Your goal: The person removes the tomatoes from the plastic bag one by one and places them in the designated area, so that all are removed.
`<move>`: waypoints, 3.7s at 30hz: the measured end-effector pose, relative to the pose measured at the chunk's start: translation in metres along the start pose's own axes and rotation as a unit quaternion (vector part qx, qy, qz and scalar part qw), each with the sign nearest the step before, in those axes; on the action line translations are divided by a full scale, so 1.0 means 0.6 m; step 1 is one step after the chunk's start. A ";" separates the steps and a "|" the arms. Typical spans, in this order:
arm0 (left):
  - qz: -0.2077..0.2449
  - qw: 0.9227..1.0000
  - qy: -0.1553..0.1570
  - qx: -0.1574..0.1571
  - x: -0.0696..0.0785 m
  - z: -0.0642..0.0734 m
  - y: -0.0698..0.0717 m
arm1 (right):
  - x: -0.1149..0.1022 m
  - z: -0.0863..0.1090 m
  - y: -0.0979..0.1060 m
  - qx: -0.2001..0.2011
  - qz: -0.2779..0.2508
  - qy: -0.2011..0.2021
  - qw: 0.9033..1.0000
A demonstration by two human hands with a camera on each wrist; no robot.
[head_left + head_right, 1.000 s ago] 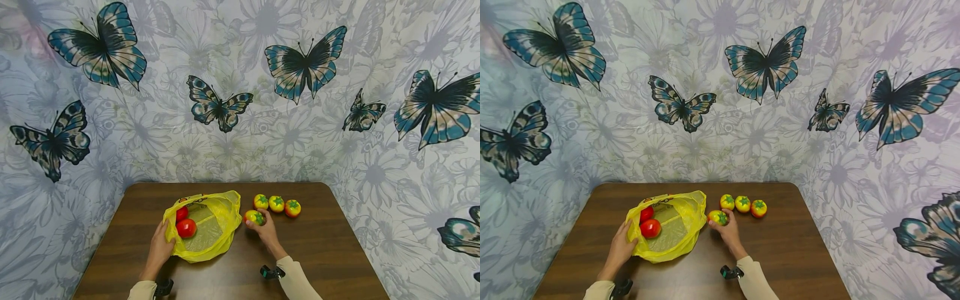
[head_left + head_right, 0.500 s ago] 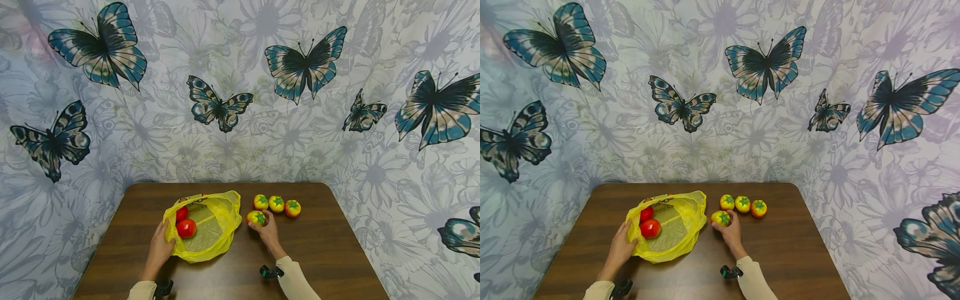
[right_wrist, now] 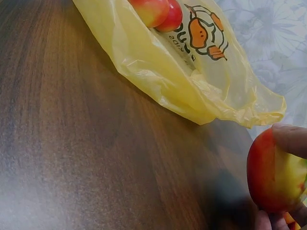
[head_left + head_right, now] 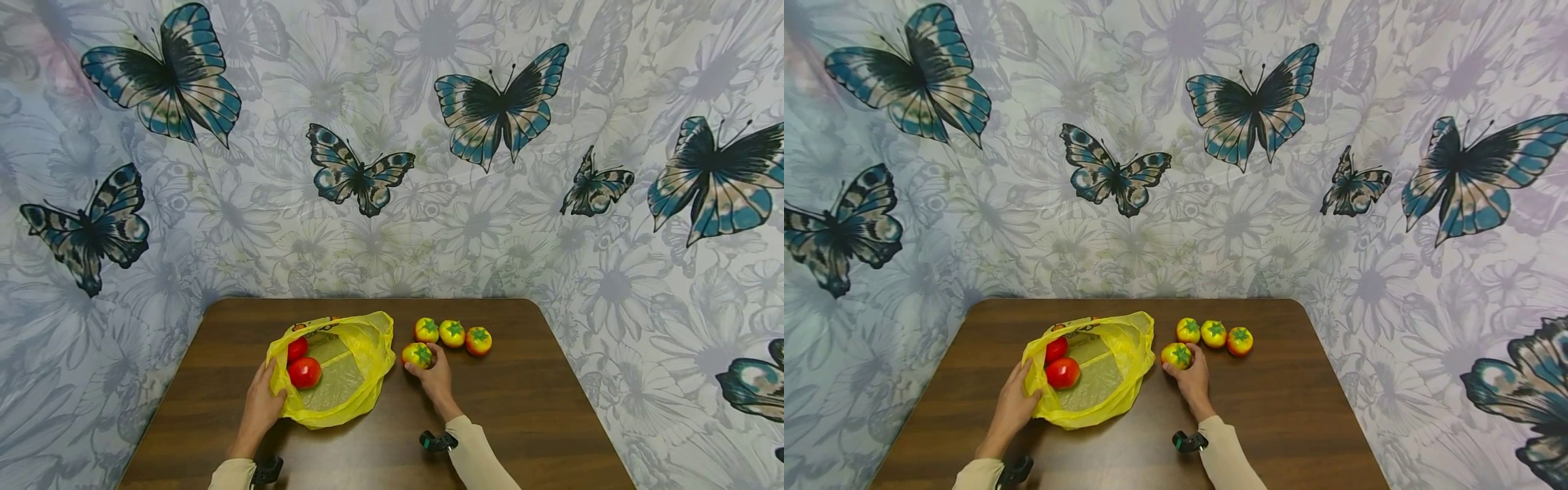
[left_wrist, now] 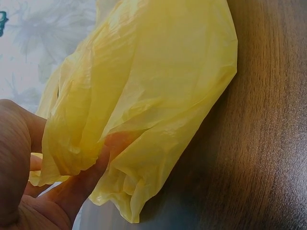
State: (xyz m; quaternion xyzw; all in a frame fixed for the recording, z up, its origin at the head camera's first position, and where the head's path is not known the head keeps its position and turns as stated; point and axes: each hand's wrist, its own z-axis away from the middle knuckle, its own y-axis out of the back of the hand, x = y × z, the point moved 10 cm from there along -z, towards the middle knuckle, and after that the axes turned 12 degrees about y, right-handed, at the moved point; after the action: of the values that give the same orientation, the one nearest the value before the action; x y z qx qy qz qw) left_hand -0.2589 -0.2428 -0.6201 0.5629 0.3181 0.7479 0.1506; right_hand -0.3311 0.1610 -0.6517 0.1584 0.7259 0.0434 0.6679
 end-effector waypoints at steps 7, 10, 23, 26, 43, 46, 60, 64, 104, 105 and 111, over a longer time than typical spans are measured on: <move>-0.003 1.000 0.009 -0.009 -0.001 -0.002 -0.002 | 0.009 -0.002 -0.002 -0.008 0.019 -0.009 1.000; -0.003 1.000 0.017 -0.015 -0.003 -0.005 -0.004 | 0.016 -0.006 -0.003 -0.011 0.029 -0.015 0.999; 0.000 1.000 -0.011 0.018 0.001 -0.001 0.002 | 0.012 -0.019 -0.006 -0.015 0.053 0.000 0.999; -0.001 1.000 -0.006 0.012 -0.001 0.000 0.000 | 0.012 -0.021 -0.008 -0.012 0.054 0.005 0.998; 0.001 1.000 -0.006 0.010 -0.001 0.002 0.003 | 0.014 -0.018 -0.015 -0.032 0.047 0.013 0.998; 0.000 1.000 -0.005 0.012 -0.002 0.002 0.003 | 0.017 -0.019 -0.015 -0.032 0.050 0.011 0.998; -0.004 1.000 0.006 -0.007 -0.005 0.000 0.000 | 0.012 -0.016 -0.004 -0.023 0.032 0.012 0.999; -0.004 1.000 0.009 -0.008 -0.005 0.000 0.000 | 0.002 -0.015 0.005 -0.012 0.023 0.015 1.000; 0.004 1.000 0.019 -0.013 -0.007 -0.002 -0.004 | -0.258 0.036 -0.004 -0.070 -0.121 0.116 0.983; 0.004 1.000 0.020 -0.014 -0.007 -0.002 -0.004 | -0.252 0.034 -0.010 -0.071 -0.124 0.117 0.983; 0.003 1.000 0.017 -0.016 -0.006 -0.003 -0.005 | -0.228 0.026 -0.046 -0.082 -0.125 0.141 0.979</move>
State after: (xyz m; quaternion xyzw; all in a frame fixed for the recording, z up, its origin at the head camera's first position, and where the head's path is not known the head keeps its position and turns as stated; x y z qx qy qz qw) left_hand -0.2597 -0.2433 -0.6247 0.5488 0.3064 0.7628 0.1519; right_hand -0.3125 0.0930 -0.5301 0.0034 0.8211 0.0409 0.5693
